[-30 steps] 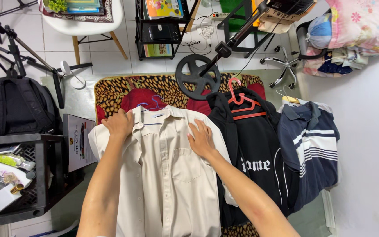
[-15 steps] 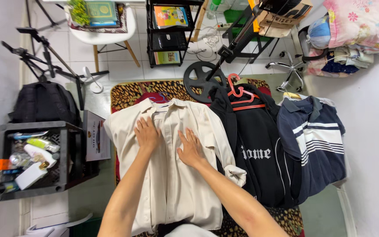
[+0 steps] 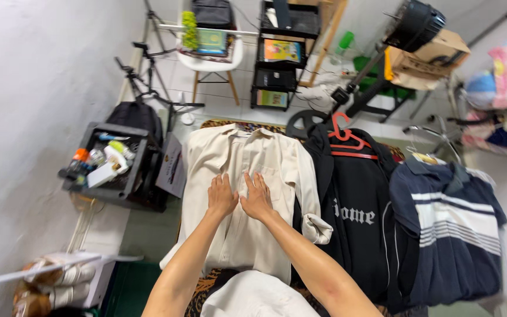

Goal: The person takes several garments on hangers from a rack and lays them out on a table for display, including a grey shirt, a black shirt, a white shirt, a black hoodie, a striped polo, a white button-down shirt, a grey track jacket, a white textured shirt, a blue-and-white jacket, a brown shirt, and a black leather jacket. They also lay out a pair of white trousers on a hanger.

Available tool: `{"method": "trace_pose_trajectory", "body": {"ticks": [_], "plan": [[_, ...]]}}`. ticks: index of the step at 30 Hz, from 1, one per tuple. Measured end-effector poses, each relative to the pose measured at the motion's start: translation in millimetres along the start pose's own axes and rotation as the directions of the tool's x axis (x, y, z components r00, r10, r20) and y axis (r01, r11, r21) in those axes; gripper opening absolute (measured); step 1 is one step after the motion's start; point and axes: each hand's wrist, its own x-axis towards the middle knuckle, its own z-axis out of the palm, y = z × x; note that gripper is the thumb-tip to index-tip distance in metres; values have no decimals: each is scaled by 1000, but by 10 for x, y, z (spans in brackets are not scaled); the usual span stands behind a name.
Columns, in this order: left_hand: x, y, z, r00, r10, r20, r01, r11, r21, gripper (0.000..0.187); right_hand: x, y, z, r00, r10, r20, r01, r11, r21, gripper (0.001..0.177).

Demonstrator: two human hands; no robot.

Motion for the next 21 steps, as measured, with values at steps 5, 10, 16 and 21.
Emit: {"method": "trace_pose_trajectory", "body": {"ticks": [5,10,16,21], "plan": [[-525,27,-232,980,-56,-189,55,998,-14,76,-132,150,373,982,-186,19,185,982,45,90],[-1268,-127,-410,920,-199,-338,197,980,-41,74,-393,57,633,922,-383,64,381,924,46,92],[-2297,-319,-782,794,-394,-463,386,915,-118,72,-840,-390,940,774,-627,90,618,779,108,94],[-3129,-498,-1088,657,-479,-582,510,851,-125,70,-1245,-947,1223,622,-772,134,748,636,190,93]]}}
